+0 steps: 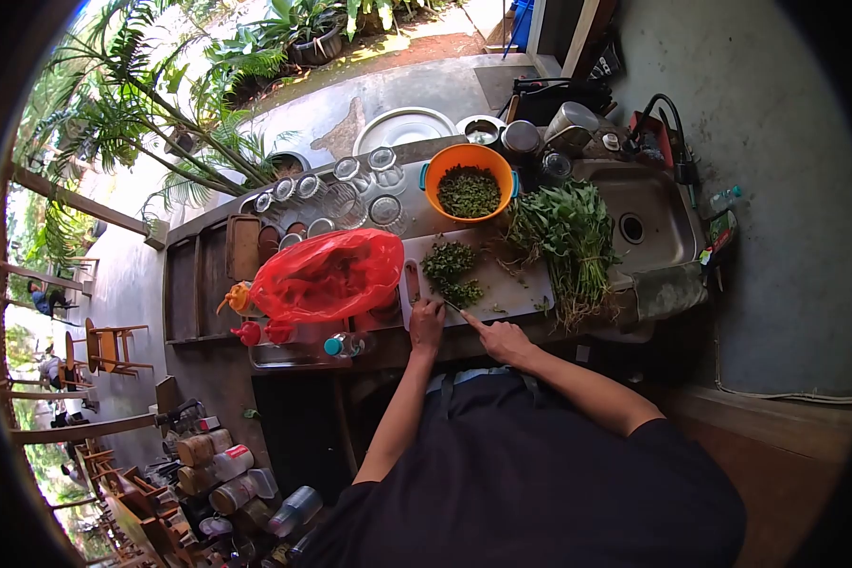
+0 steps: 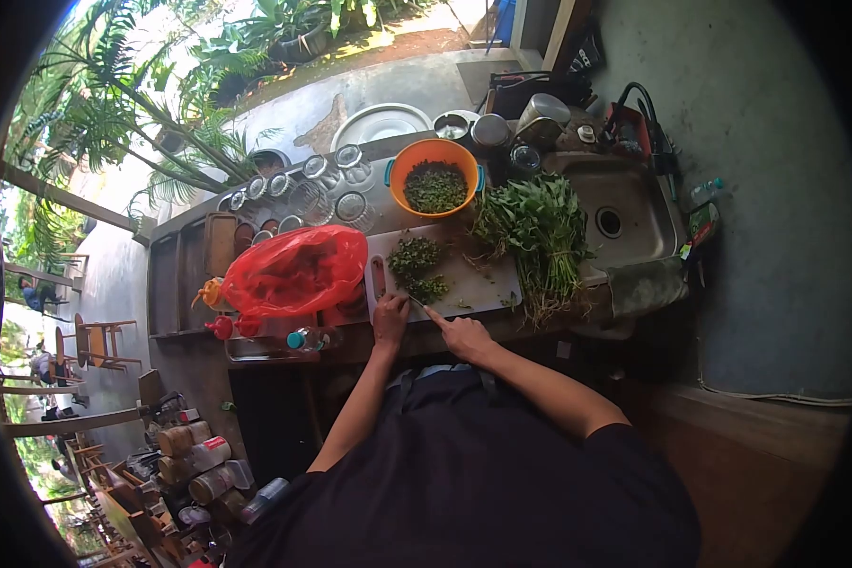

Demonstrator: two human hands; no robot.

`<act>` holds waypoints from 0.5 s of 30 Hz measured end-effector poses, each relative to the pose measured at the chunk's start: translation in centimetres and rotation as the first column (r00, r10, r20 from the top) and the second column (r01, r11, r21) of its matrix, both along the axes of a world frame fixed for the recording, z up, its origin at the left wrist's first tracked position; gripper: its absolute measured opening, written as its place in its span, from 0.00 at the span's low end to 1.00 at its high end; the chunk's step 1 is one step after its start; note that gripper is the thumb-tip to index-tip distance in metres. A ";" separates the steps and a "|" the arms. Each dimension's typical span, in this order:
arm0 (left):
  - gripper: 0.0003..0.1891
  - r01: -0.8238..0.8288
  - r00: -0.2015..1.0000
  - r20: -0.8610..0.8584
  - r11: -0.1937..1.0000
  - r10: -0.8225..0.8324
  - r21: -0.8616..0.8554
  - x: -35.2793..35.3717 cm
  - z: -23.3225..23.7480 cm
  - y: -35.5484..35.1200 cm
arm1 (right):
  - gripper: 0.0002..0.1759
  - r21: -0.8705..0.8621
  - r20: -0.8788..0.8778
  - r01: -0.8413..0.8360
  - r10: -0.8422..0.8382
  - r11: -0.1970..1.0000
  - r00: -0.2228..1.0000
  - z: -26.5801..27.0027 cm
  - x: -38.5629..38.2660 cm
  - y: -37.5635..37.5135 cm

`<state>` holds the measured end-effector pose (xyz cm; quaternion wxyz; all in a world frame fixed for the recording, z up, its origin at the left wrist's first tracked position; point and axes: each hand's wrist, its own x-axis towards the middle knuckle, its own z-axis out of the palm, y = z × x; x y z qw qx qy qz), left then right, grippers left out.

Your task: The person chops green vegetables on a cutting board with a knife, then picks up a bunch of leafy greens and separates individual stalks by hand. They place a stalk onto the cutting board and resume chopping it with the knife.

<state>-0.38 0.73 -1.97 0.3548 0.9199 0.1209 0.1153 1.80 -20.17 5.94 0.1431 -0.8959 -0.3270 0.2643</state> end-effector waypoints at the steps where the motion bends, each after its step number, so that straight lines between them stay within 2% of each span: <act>1: 0.06 0.008 1.000 0.012 1.000 -0.008 0.014 0.0 0.1 0.0 | 0.43 0.002 -0.004 -0.001 0.001 1.000 1.000 -0.1 0.0 -0.1; 9: 0.07 0.031 0.998 0.046 1.000 -0.031 0.001 -0.2 0.8 0.0 | 0.45 -0.033 0.051 -0.033 0.034 0.999 0.998 -2.2 0.9 0.1; 15: 0.07 0.049 0.997 0.049 0.996 -0.053 0.073 -0.5 1.6 -0.1 | 0.45 0.039 0.108 -0.005 0.001 0.999 0.994 -3.5 1.3 1.7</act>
